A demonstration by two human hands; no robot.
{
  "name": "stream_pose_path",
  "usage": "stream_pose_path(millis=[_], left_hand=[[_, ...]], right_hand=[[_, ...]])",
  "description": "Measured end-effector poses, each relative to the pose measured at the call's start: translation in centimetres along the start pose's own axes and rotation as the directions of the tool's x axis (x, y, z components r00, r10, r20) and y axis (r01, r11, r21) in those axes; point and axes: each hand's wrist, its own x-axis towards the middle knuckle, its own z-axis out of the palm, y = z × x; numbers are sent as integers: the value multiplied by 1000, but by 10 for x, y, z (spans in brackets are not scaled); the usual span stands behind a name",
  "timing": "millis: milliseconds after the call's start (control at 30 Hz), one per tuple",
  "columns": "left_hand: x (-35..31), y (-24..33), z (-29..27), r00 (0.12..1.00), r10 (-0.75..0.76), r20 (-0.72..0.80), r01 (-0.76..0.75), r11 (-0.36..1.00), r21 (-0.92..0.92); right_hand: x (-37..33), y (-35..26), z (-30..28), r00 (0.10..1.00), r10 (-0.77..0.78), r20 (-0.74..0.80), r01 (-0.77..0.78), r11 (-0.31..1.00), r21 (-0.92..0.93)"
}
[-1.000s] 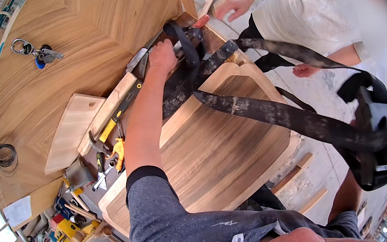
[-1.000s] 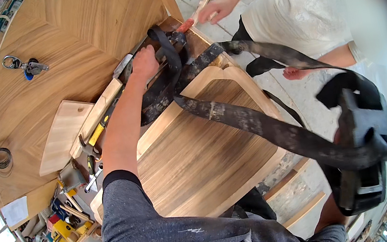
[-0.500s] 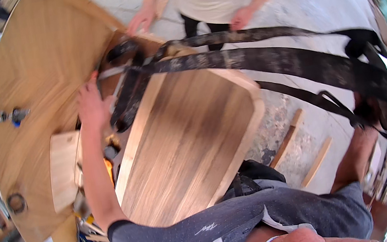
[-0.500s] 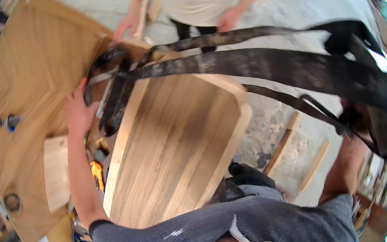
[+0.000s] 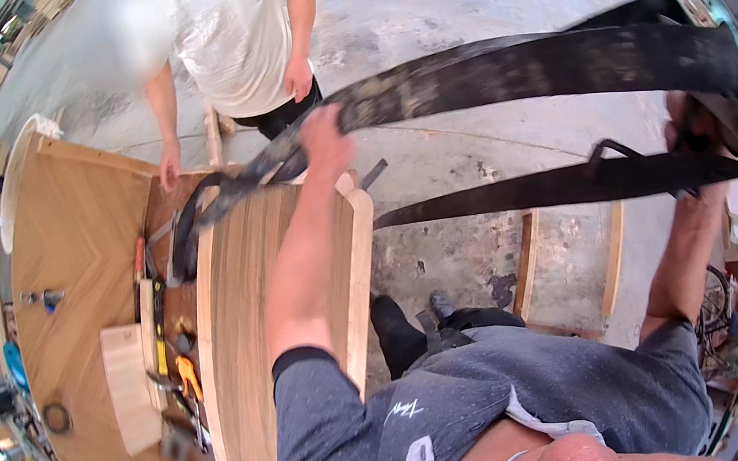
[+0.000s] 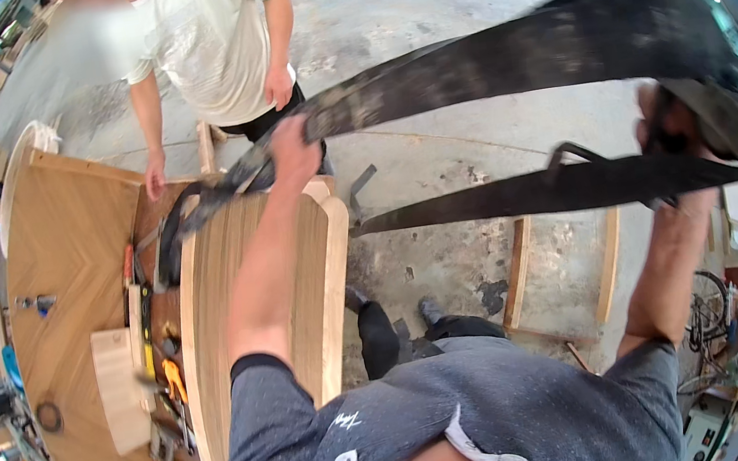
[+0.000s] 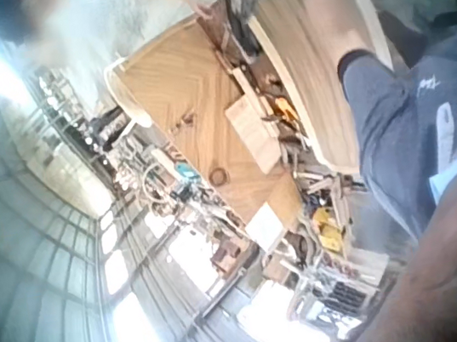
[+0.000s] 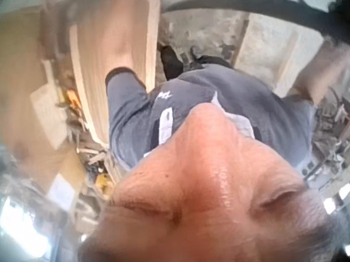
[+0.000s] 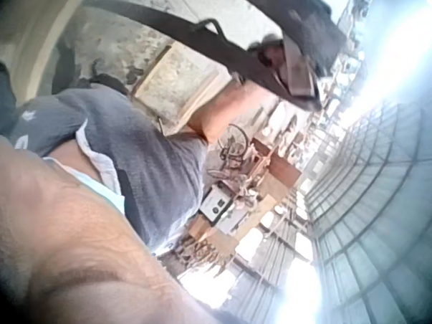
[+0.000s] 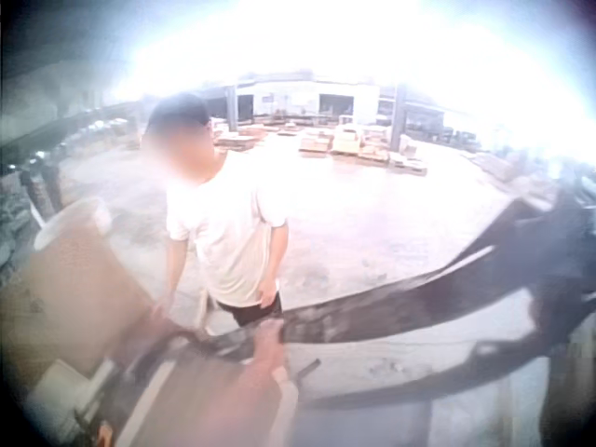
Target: The person secures a wooden board to a frame using a ratchet strap and a mallet. They then use a file to smooth the edges of the wooden board and a cloth to wipe the surface.
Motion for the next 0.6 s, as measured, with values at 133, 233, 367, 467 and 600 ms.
stream_pose_path(millis=[133, 233, 367, 467, 600], left_hand=[[10, 128, 73, 983, 142, 113, -116, 970, -215], [-12, 195, 99, 914, 171, 368, -51, 948, -314], [-45, 237, 109, 755, 122, 644, 91, 953, -288], [-62, 257, 95, 672, 203, 712, -23, 967, -254], [-77, 408, 40, 704, 509, 496, -71, 744, -664]], right_hand=[[-33, -77, -27, 908, -128, -400, 65, 984, -166], [-55, -132, -101, 965, -100, -243, 53, 980, -193], [-73, -156, -135, 987, 43, -155, -85, 958, -274], [-72, -140, -127, 917, 161, -366, -284, 905, -315], [-82, -122, -134, 823, 514, -243, -567, 771, -289]])
